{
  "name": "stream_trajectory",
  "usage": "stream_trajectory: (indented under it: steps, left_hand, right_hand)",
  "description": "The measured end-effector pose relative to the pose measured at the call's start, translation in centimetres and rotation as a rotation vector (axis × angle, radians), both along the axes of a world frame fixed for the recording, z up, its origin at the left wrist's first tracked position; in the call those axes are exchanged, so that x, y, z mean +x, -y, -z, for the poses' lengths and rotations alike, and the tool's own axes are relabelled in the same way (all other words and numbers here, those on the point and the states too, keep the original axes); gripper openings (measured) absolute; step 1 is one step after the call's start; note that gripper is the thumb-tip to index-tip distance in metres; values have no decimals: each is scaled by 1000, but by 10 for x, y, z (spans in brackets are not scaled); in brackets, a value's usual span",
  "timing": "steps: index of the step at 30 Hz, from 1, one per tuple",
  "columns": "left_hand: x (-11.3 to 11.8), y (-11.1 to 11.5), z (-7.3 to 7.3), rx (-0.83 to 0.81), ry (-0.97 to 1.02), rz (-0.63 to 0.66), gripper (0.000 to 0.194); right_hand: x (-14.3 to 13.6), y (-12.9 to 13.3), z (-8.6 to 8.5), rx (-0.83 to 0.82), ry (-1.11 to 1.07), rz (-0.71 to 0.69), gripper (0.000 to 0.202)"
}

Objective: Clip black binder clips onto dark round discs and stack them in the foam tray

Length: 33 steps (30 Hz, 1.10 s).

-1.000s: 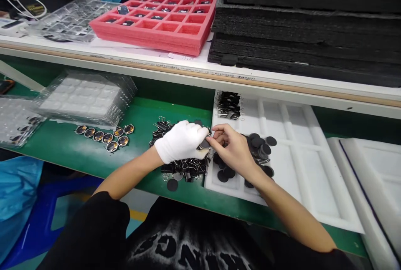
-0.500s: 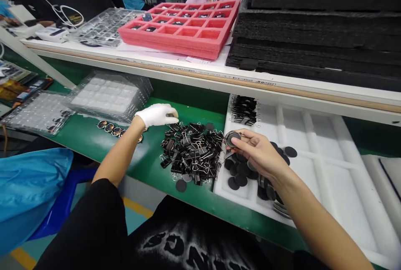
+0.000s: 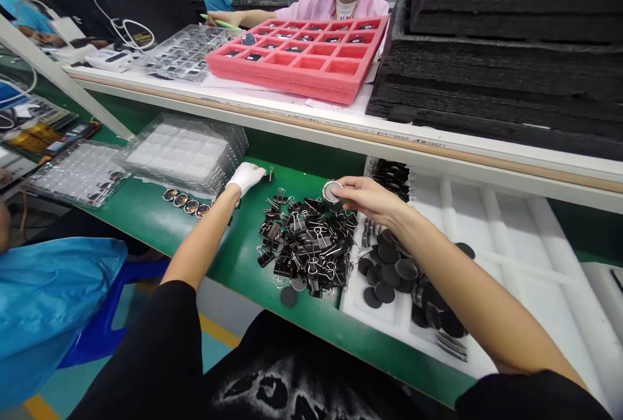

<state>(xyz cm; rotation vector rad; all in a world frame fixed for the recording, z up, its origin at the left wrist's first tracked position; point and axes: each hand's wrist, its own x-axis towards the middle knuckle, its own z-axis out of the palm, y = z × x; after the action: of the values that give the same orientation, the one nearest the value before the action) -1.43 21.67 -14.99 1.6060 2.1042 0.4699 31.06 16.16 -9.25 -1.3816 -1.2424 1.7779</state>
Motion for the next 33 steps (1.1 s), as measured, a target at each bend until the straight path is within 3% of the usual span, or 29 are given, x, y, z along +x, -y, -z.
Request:
stream_trajectory:
  steps: [3, 6, 10, 14, 19, 23, 27, 33]
  left_hand:
    - [-5, -11, 6, -110, -117, 40, 32]
    - [-12, -15, -3, -162, -234, 87, 32]
    - [-11, -17, -15, -90, -335, 153, 56]
    - [9, -16, -4, -51, -349, 241, 57]
    - [31, -16, 12, -47, -356, 152, 56]
    - [32, -25, 2, -91, -352, 105, 63]
    - [36, -40, -4, 39, -315, -20, 73]
    - [54, -51, 22, 104, -337, -107, 62]
  right_hand:
    - [-29, -34, 6, -49, 37, 28, 18]
    - [-48, -55, 17, -107, 44, 19, 13]
    - [-60, -70, 29, -145, 40, -4, 11]
    - [-65, -79, 38, -168, 22, -31, 11]
    - [-72, -94, 51, -175, 72, -14, 13]
    - [-83, -107, 63, -168, 165, -12, 13]
    - [-97, -113, 69, -159, 231, -77, 14]
    - [-109, -118, 72, -160, 291, -149, 32]
